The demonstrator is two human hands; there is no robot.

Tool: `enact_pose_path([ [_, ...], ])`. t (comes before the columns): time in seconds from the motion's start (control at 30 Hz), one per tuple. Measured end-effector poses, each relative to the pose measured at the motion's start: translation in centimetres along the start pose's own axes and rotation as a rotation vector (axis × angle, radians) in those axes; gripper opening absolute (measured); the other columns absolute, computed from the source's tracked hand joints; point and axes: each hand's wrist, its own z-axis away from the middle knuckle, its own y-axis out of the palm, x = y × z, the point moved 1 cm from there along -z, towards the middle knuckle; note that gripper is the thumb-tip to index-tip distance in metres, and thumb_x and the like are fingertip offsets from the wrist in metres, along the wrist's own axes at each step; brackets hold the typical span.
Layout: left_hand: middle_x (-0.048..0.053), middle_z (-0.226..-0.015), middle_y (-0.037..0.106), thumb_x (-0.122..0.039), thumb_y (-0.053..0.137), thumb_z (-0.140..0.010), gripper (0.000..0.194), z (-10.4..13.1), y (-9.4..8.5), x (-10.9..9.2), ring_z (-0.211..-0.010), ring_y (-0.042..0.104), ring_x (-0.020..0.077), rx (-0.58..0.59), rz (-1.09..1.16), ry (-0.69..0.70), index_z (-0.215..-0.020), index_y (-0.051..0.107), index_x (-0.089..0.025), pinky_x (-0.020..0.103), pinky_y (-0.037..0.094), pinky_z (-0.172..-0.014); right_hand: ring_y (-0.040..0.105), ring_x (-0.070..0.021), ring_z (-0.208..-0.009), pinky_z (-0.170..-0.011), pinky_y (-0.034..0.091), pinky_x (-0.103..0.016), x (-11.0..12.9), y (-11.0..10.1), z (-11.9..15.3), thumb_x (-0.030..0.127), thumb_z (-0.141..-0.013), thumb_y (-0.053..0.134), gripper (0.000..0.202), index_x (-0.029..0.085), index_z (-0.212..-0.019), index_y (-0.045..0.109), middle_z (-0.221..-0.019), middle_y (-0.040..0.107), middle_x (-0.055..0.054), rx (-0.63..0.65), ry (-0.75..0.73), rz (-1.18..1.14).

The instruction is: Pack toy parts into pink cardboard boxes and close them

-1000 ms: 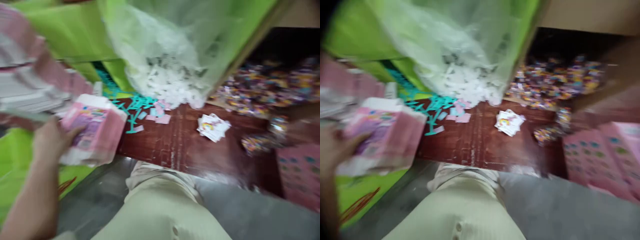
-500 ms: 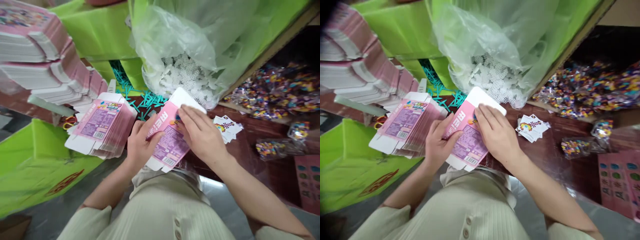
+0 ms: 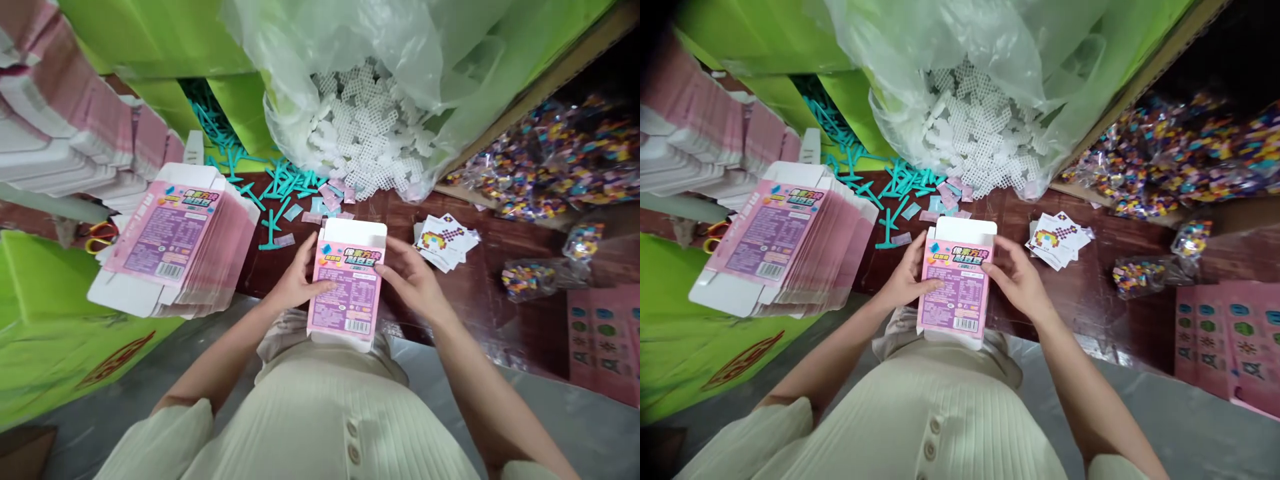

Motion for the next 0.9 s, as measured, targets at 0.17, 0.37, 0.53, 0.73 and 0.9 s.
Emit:
enact_pose_path([
  [0.17, 0.01, -0.136, 0.069, -0.042, 0.087, -0.085, 0.071, -0.9, -0.9, -0.3, -0.112, 0.073, 0.0245, 0.191, -0.024, 0.018, -0.147, 0.053, -0.03, 0.037, 0.061, -0.095, 0.071, -0.0182, -0.106, -0.095, 0.063, -0.037, -0.5, -0.8, 0.5, 0.04, -0.097, 0.075, 0.025, 0.032, -0.122, 0.074, -0.122, 0.067, -0.005, 0.116, 0.05, -0.118],
  [0.37, 0.01, -0.121, 0.074, -0.043, 0.069, -0.1, 0.026, -2.6, -0.4, -2.3, -0.113, 0.07, 0.0204, -0.092, -0.124, 0.139, -0.114, 0.069, -0.021, 0.035, 0.056, -0.1, 0.068, -0.0219, -0.118, -0.106, 0.057, -0.043, 0.6, -0.9, -0.3, 0.036, -0.098, 0.075, 0.024, 0.033, -0.122, 0.074, -0.123, 0.071, -0.005, -0.026, -0.088, 0.004],
  [0.53, 0.01, -0.118, 0.077, -0.039, 0.075, -0.096, 0.025, -3.1, 0.3, -3.7, -0.109, 0.073, 0.0194, -0.026, -0.071, 0.057, -0.111, 0.071, -0.02, 0.031, 0.058, -0.093, 0.073, -0.0199, -0.11, -0.101, 0.059, -0.04, 1.6, -0.7, -0.8, 0.035, -0.1, 0.072, 0.028, 0.036, -0.128, 0.073, -0.119, 0.077, -0.003, 0.063, -0.078, -0.052],
  [0.73, 0.005, -0.097, 0.078, -0.033, 0.076, -0.094, 0.017, -4.1, 0.9, -5.7, -0.085, 0.072, 0.015, -0.05, -0.085, -0.05, -0.095, 0.068, -0.018, 0.025, 0.057, -0.073, 0.073, -0.0168, -0.077, -0.07, 0.06, -0.03, 3.4, -0.5, -2.2, 0.044, -0.092, 0.081, 0.019, 0.026, -0.095, 0.078, -0.092, 0.08, -0.002, -0.061, 0.224, -0.103],
  [0.9, 0.009, -0.119, 0.077, -0.032, 0.079, -0.092, 0.022, -3.5, 0.7, -5.3, -0.104, 0.074, 0.0187, 0.069, -0.064, -0.053, -0.106, 0.068, -0.019, 0.028, 0.059, -0.084, 0.077, -0.0176, -0.087, -0.08, 0.064, -0.031, 3.3, -1.0, -2.1, 0.041, -0.089, 0.083, 0.014, 0.028, -0.094, 0.082, -0.098, 0.083, -0.001, -0.007, 0.255, -0.12],
])
